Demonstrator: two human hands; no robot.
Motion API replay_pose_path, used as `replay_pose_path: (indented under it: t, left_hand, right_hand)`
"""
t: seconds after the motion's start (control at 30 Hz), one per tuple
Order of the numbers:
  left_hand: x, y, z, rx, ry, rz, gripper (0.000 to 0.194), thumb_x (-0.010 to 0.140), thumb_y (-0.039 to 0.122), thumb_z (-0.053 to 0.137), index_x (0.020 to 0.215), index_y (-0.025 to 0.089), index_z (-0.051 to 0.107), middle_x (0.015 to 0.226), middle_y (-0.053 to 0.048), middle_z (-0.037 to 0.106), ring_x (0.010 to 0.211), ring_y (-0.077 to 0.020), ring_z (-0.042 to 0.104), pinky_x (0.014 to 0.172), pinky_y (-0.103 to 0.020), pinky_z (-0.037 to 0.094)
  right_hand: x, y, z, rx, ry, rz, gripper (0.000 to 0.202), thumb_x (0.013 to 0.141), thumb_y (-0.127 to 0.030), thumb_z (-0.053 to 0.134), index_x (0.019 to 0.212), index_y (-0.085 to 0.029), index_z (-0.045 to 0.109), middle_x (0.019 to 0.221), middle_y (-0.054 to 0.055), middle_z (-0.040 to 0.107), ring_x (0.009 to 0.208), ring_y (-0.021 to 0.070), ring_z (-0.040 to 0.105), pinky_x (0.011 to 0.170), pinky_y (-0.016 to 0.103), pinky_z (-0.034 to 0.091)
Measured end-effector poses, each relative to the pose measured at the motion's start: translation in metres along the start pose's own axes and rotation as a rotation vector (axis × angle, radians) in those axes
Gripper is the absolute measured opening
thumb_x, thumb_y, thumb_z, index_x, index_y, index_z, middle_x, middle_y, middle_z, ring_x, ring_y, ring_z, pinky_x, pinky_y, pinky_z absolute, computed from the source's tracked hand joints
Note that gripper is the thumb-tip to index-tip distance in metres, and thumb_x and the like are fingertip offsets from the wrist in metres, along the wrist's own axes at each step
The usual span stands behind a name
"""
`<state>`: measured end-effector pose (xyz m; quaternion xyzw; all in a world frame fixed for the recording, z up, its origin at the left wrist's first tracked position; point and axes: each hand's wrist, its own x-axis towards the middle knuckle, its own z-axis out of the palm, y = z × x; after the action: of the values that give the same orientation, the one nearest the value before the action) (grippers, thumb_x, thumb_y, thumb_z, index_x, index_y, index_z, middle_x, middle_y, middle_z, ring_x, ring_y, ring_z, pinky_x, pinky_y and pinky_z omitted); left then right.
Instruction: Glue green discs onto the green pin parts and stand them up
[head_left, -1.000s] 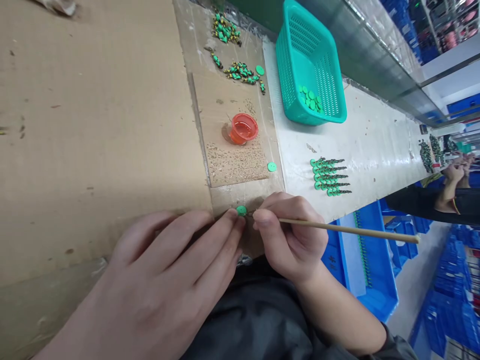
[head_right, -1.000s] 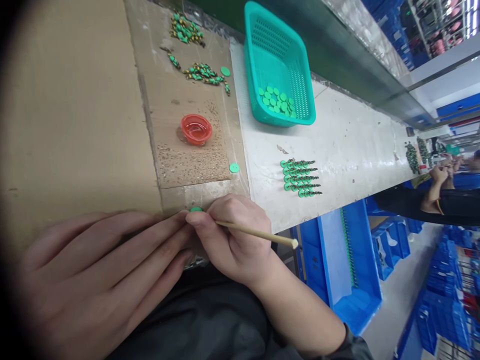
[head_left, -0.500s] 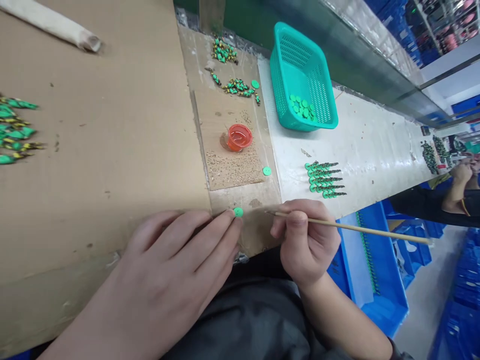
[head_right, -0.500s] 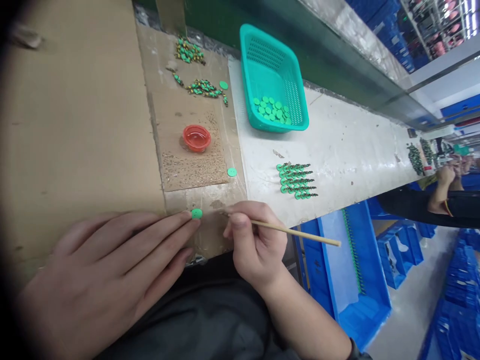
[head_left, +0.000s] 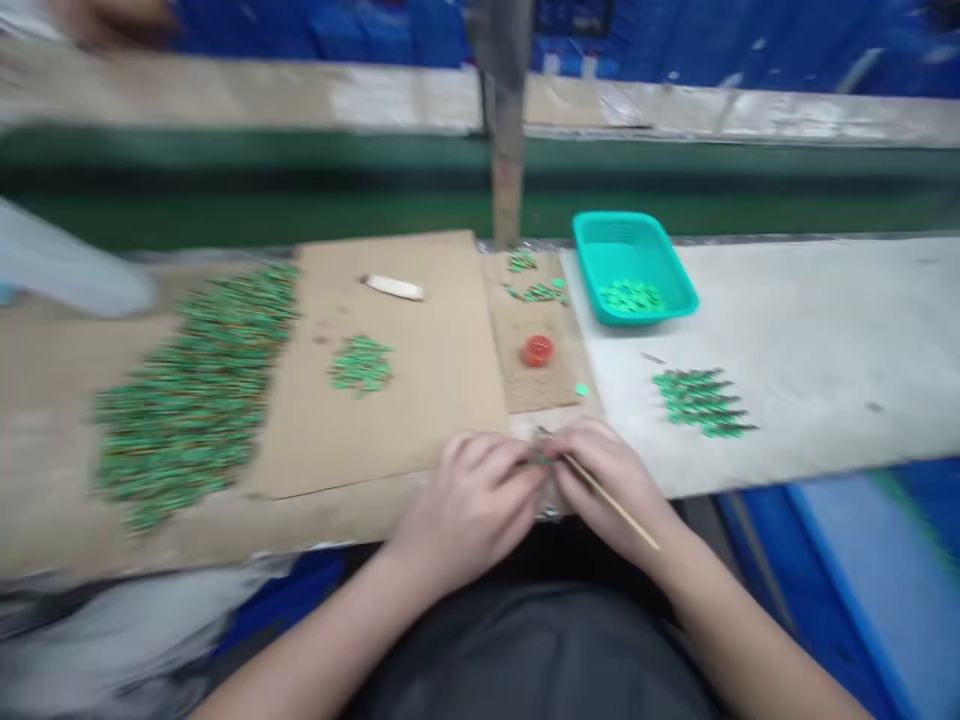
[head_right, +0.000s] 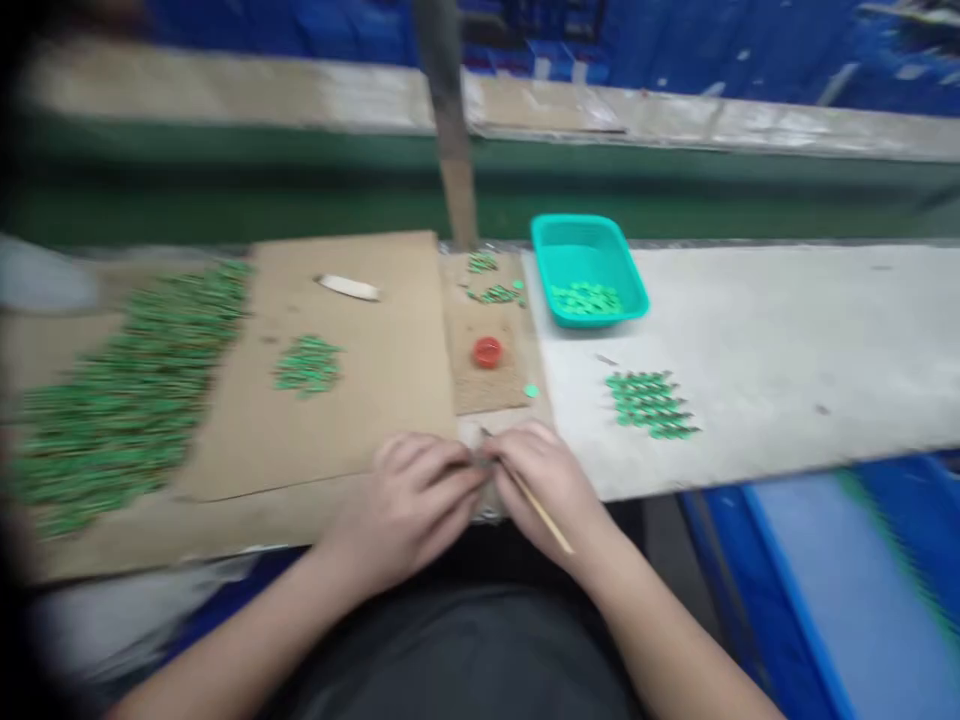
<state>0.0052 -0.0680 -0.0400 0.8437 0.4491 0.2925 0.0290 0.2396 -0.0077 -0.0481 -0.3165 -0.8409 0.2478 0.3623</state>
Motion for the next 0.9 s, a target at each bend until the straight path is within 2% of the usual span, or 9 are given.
replay_pose_path:
  t: [0.13, 0.23, 0.33, 0.43, 0.5, 0.57, 0.67, 0.8, 0.9]
  left_hand:
    - [-0.012, 0.009, -0.006, 0.109, -0.072, -0.037, 0.02, 0.113, 0.03, 0.077, 0.132, 0.029, 0.084, 0.115, -0.004, 0.086, 0.108, -0.0228, 0.076, 0.099, -0.042, 0.055]
    - [-0.027, -0.011, -0.036, 0.148, -0.079, -0.164, 0.024, 0.115, 0.034, 0.071, 0.136, 0.032, 0.082, 0.112, -0.003, 0.087, 0.106, -0.0208, 0.079, 0.096, -0.039, 0.059]
    - [-0.039, -0.069, -0.091, 0.261, 0.007, -0.491, 0.027, 0.121, 0.033, 0.057, 0.125, 0.025, 0.083, 0.118, -0.01, 0.086, 0.108, -0.0241, 0.08, 0.101, -0.043, 0.064]
    - [-0.035, -0.146, -0.145, 0.372, 0.026, -0.779, 0.03, 0.117, 0.048, 0.073, 0.125, 0.02, 0.079, 0.126, -0.009, 0.082, 0.116, -0.0259, 0.079, 0.11, -0.051, 0.067]
    - [-0.023, -0.186, -0.165, 0.388, -0.033, -0.872, 0.034, 0.115, 0.052, 0.079, 0.127, 0.021, 0.079, 0.132, -0.009, 0.081, 0.12, -0.026, 0.078, 0.112, -0.052, 0.068]
    - [-0.01, -0.209, -0.17, 0.375, -0.101, -0.916, 0.037, 0.114, 0.052, 0.081, 0.131, 0.02, 0.079, 0.133, -0.009, 0.081, 0.119, -0.0257, 0.079, 0.108, -0.05, 0.07]
    - [0.002, -0.217, -0.164, 0.334, -0.148, -0.929, 0.037, 0.114, 0.052, 0.081, 0.13, 0.019, 0.079, 0.129, -0.009, 0.082, 0.111, -0.0234, 0.08, 0.101, -0.046, 0.072]
    - [0.002, -0.21, -0.162, 0.254, -0.12, -0.88, 0.043, 0.119, 0.058, 0.072, 0.116, 0.016, 0.08, 0.116, -0.004, 0.081, 0.105, -0.0226, 0.081, 0.098, -0.042, 0.07]
    - [0.002, -0.199, -0.169, 0.189, -0.077, -0.882, 0.041, 0.113, 0.06, 0.08, 0.113, 0.018, 0.079, 0.111, -0.005, 0.082, 0.101, -0.0213, 0.079, 0.098, -0.044, 0.07]
  right_hand:
    - [-0.006, -0.002, 0.006, -0.008, 0.036, 0.019, 0.023, 0.112, -0.009, 0.065, 0.116, -0.028, 0.078, 0.105, 0.006, 0.087, 0.099, 0.027, 0.086, 0.088, 0.042, 0.072]
    - [-0.012, -0.009, 0.008, -0.038, 0.078, -0.005, 0.018, 0.114, -0.013, 0.068, 0.117, -0.03, 0.075, 0.105, 0.005, 0.087, 0.1, 0.0285, 0.086, 0.088, 0.043, 0.072]
    - [-0.02, -0.014, 0.009, -0.079, 0.113, 0.025, 0.013, 0.116, -0.019, 0.068, 0.117, -0.031, 0.073, 0.104, 0.005, 0.086, 0.097, 0.0289, 0.087, 0.085, 0.043, 0.072]
    - [-0.025, -0.013, 0.011, -0.1, 0.17, 0.033, 0.007, 0.115, -0.024, 0.072, 0.117, -0.03, 0.073, 0.106, 0.006, 0.088, 0.097, 0.0296, 0.089, 0.084, 0.044, 0.075]
    - [-0.025, -0.01, 0.011, -0.095, 0.207, 0.023, 0.005, 0.115, -0.026, 0.073, 0.118, -0.03, 0.073, 0.108, 0.006, 0.089, 0.097, 0.0295, 0.091, 0.085, 0.044, 0.076]
    - [-0.025, -0.01, 0.011, -0.08, 0.224, 0.026, 0.004, 0.115, -0.026, 0.074, 0.118, -0.03, 0.074, 0.109, 0.006, 0.09, 0.097, 0.0295, 0.092, 0.086, 0.044, 0.077]
    - [-0.023, -0.012, 0.011, -0.068, 0.235, 0.036, 0.006, 0.114, -0.024, 0.074, 0.116, -0.03, 0.076, 0.108, 0.005, 0.09, 0.096, 0.0291, 0.092, 0.085, 0.042, 0.078]
    - [-0.022, -0.015, 0.012, -0.076, 0.245, 0.04, 0.009, 0.114, -0.022, 0.072, 0.113, -0.03, 0.075, 0.104, 0.004, 0.089, 0.092, 0.0284, 0.091, 0.081, 0.041, 0.077]
    - [-0.024, -0.013, 0.01, -0.055, 0.255, 0.047, 0.01, 0.113, -0.021, 0.073, 0.111, -0.03, 0.075, 0.104, 0.005, 0.09, 0.094, 0.0291, 0.092, 0.082, 0.041, 0.078]
